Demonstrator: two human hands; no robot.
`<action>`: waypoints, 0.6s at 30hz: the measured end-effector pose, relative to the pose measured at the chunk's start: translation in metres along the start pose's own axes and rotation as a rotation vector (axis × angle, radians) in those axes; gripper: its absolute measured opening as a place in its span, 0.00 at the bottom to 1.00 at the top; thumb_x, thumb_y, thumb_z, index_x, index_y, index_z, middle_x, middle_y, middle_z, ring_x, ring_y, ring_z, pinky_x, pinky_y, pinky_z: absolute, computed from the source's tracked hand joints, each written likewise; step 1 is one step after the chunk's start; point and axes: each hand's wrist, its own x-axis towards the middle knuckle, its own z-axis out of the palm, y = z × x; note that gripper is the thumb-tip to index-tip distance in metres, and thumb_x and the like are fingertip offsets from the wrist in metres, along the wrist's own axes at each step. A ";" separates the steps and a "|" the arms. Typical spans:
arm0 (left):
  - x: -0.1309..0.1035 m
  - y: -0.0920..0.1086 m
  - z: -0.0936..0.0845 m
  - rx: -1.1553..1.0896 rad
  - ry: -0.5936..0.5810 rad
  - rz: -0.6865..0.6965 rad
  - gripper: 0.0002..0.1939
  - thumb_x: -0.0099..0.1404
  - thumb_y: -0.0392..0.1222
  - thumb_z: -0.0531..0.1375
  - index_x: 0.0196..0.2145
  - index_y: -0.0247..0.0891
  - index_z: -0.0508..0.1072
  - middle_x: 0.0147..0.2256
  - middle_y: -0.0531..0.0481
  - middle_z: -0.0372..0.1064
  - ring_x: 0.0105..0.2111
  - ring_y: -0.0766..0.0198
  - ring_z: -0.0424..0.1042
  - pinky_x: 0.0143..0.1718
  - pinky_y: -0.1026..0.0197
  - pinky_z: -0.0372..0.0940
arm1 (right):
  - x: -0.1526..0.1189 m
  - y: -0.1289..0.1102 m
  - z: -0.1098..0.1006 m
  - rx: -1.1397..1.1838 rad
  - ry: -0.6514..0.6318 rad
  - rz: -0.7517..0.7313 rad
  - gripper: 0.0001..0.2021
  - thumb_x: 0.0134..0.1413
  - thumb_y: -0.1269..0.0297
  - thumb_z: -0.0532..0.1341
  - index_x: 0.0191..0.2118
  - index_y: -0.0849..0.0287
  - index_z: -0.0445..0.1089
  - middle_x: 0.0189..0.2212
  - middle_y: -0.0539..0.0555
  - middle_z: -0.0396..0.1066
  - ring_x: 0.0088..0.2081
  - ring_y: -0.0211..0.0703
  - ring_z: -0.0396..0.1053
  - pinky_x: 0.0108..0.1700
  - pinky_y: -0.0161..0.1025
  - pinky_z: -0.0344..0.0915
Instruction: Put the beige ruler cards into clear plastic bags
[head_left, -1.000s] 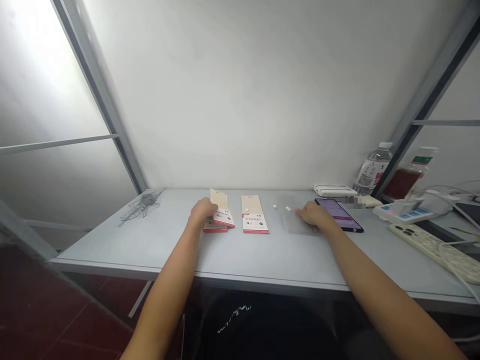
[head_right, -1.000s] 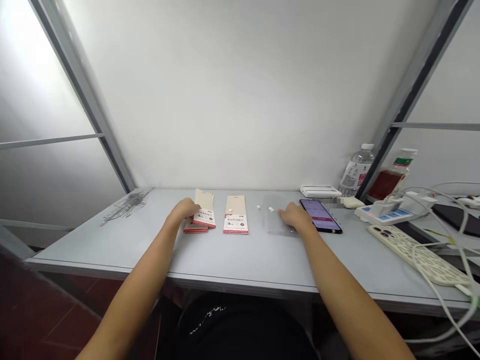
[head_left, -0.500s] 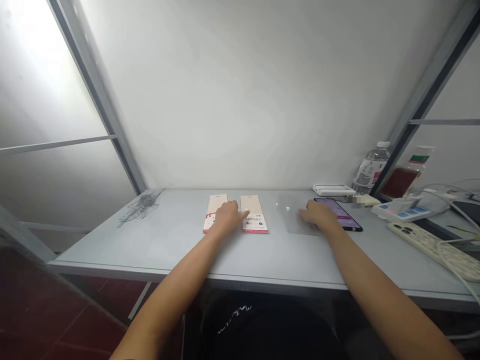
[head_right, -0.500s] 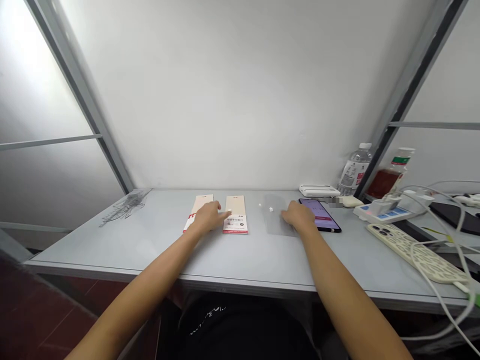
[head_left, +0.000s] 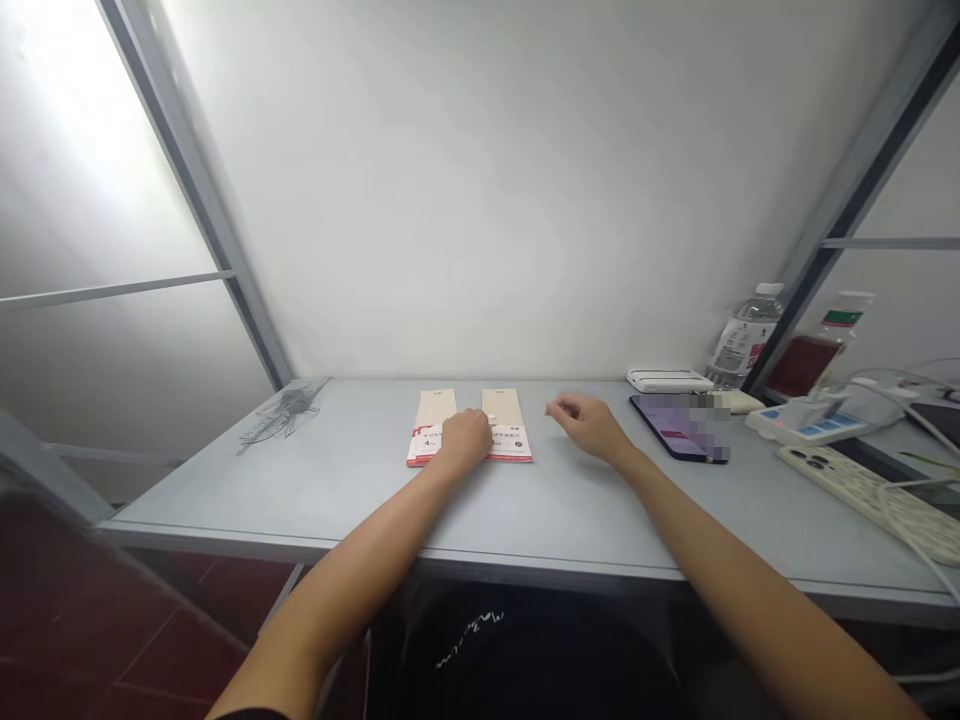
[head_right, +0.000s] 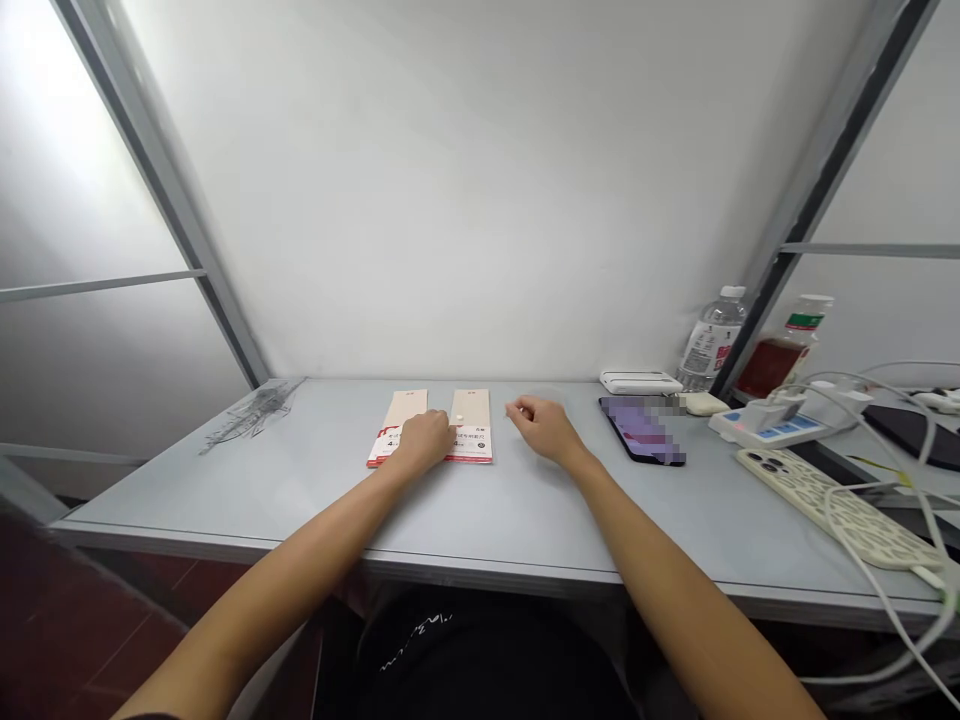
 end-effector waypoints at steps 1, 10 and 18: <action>-0.001 0.000 0.000 0.021 0.019 0.002 0.15 0.60 0.46 0.50 0.37 0.33 0.68 0.37 0.37 0.67 0.40 0.52 0.67 0.36 0.58 0.59 | -0.001 -0.002 0.001 0.004 -0.021 -0.009 0.18 0.51 0.49 0.49 0.25 0.57 0.68 0.15 0.46 0.55 0.19 0.36 0.52 0.23 0.34 0.51; -0.010 0.008 0.004 0.048 0.016 0.095 0.10 0.57 0.41 0.52 0.33 0.34 0.70 0.33 0.38 0.68 0.36 0.52 0.68 0.36 0.56 0.59 | -0.005 -0.011 0.005 0.041 -0.108 -0.035 0.18 0.51 0.51 0.49 0.25 0.57 0.68 0.15 0.45 0.53 0.19 0.36 0.50 0.22 0.33 0.49; -0.008 0.005 0.000 -0.029 0.027 0.077 0.08 0.57 0.37 0.52 0.29 0.34 0.70 0.30 0.39 0.68 0.34 0.54 0.68 0.35 0.57 0.59 | -0.005 -0.010 0.007 0.004 -0.117 -0.030 0.19 0.51 0.50 0.48 0.25 0.57 0.68 0.15 0.46 0.56 0.20 0.36 0.53 0.23 0.34 0.50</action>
